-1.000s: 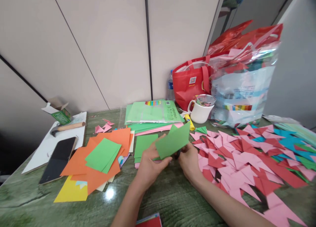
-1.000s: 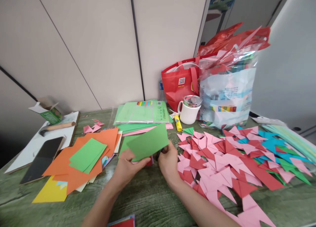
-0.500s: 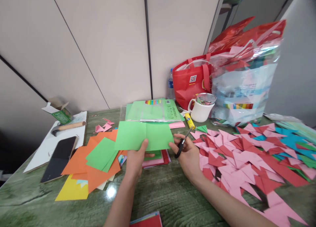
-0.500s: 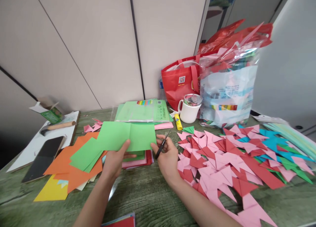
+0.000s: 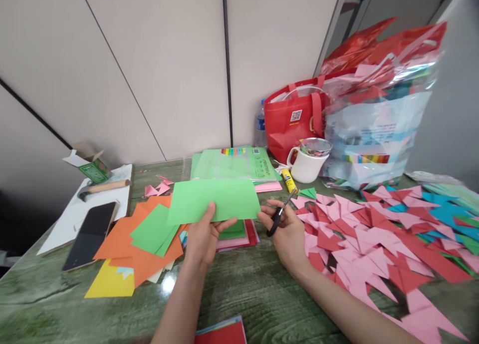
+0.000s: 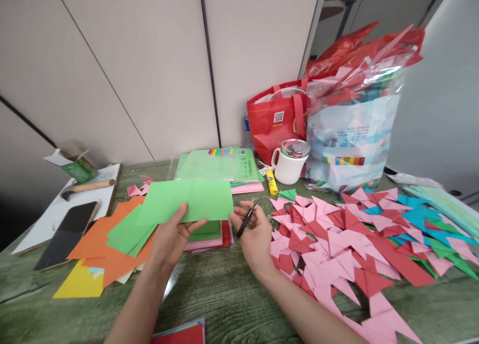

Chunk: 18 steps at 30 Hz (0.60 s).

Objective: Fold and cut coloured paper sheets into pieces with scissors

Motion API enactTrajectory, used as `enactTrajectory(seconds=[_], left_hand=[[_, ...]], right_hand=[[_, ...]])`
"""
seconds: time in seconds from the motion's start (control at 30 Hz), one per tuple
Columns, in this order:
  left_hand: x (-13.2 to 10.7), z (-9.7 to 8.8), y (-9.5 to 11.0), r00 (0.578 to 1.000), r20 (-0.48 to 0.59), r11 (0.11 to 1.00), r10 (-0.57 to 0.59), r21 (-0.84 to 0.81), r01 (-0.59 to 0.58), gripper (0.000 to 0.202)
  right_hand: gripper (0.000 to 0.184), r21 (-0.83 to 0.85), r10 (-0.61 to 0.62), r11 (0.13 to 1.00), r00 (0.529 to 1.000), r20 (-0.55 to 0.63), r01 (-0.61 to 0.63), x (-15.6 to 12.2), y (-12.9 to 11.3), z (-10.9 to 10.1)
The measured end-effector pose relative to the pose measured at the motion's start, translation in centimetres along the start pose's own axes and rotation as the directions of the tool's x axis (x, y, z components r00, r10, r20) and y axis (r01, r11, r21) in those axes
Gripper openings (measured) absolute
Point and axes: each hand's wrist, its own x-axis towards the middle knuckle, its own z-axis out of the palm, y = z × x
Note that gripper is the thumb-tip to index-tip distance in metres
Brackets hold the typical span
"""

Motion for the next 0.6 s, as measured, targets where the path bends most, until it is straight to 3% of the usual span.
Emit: enactTrajectory(seconds=[0.27, 0.37, 0.43, 0.5, 0.6], left_hand=[[0.9, -0.5, 0.5, 0.986, -0.138, 0.980, 0.090, -0.163, -0.112, 0.011], [0.7, -0.2, 0.4, 0.990, -0.050, 0.974, 0.136, -0.175, -0.142, 0.011], [0.3, 0.1, 0.2, 0.990, 0.026, 0.977, 0.137, -0.171, -0.130, 0.015], [-0.1, 0.6, -0.1, 0.989, 0.092, 0.981, 0.115, -0.167, -0.099, 0.022], [-0.7, 1.1, -0.5, 0.984, 0.158, 0.987, 0.080, -0.153, -0.055, 0.029]], right_hand=[[0.039, 0.033, 0.020, 0.999, 0.997, 0.074, -0.023, -0.2, -0.5, 0.2], [0.033, 0.039, 0.042, 0.998, 0.964, 0.263, -0.054, -0.6, -0.8, 0.3], [0.034, 0.042, 0.095, 0.991, 0.882, 0.462, -0.129, -1.2, -0.8, 0.5], [0.037, 0.050, 0.141, 0.973, 0.752, 0.644, -0.225, -1.9, -0.8, 0.6], [0.040, 0.043, 0.190, 0.932, 0.588, 0.786, -0.359, -2.9, -0.5, 0.8]])
